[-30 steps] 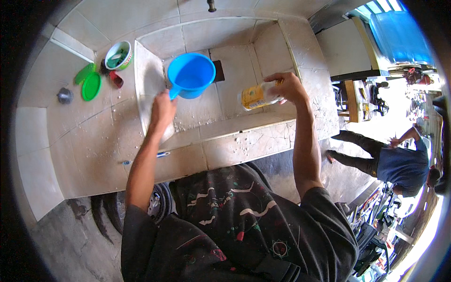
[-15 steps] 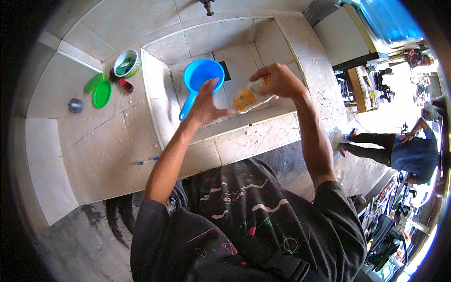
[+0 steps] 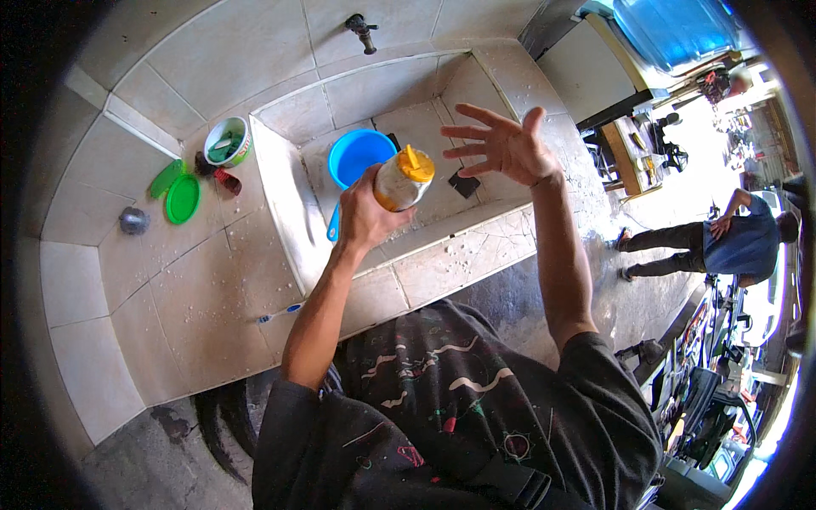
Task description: The person sprinkles a white powder from a yellow-labeled container onto a tiled sink surface and into the basin, then uses a blue plastic scoop to move the powder around. A second person briefly appears and uses a toothbrush to scrub the sink while the first person continues handling the powder and scoop.
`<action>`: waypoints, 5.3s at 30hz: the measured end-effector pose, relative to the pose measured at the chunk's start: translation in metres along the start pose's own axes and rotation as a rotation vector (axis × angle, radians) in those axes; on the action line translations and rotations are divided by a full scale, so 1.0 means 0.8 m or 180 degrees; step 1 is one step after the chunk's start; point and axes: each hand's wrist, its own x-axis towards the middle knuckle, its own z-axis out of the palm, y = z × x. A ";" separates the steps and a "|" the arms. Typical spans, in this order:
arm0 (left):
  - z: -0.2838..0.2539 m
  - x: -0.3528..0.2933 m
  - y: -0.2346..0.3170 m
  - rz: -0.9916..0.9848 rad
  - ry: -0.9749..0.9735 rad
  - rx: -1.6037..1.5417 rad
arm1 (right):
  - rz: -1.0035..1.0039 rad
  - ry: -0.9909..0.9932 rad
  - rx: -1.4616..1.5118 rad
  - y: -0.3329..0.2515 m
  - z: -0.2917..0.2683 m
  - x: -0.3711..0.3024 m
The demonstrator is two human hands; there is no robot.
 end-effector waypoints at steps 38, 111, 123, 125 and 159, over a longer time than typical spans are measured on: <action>0.179 0.068 0.128 0.0876 -0.0859 0.1108 | -0.1357 0.5059 -0.1580 0.062 0.037 -0.077; 0.013 -0.025 -0.054 -0.1555 -0.0055 0.1072 | -0.2717 0.5503 -0.3543 0.000 -0.180 -0.072; 0.038 -0.035 -0.035 -0.1583 -0.0438 0.0730 | -0.2144 0.4579 0.0099 -0.129 -0.159 -0.074; 0.049 -0.036 -0.030 -0.1381 -0.0547 0.0671 | -0.1578 0.4254 -0.0153 -0.140 -0.148 -0.062; 0.022 0.139 0.235 -0.0679 -0.0580 -0.2266 | -0.1208 0.2158 -0.2615 -0.243 0.040 0.039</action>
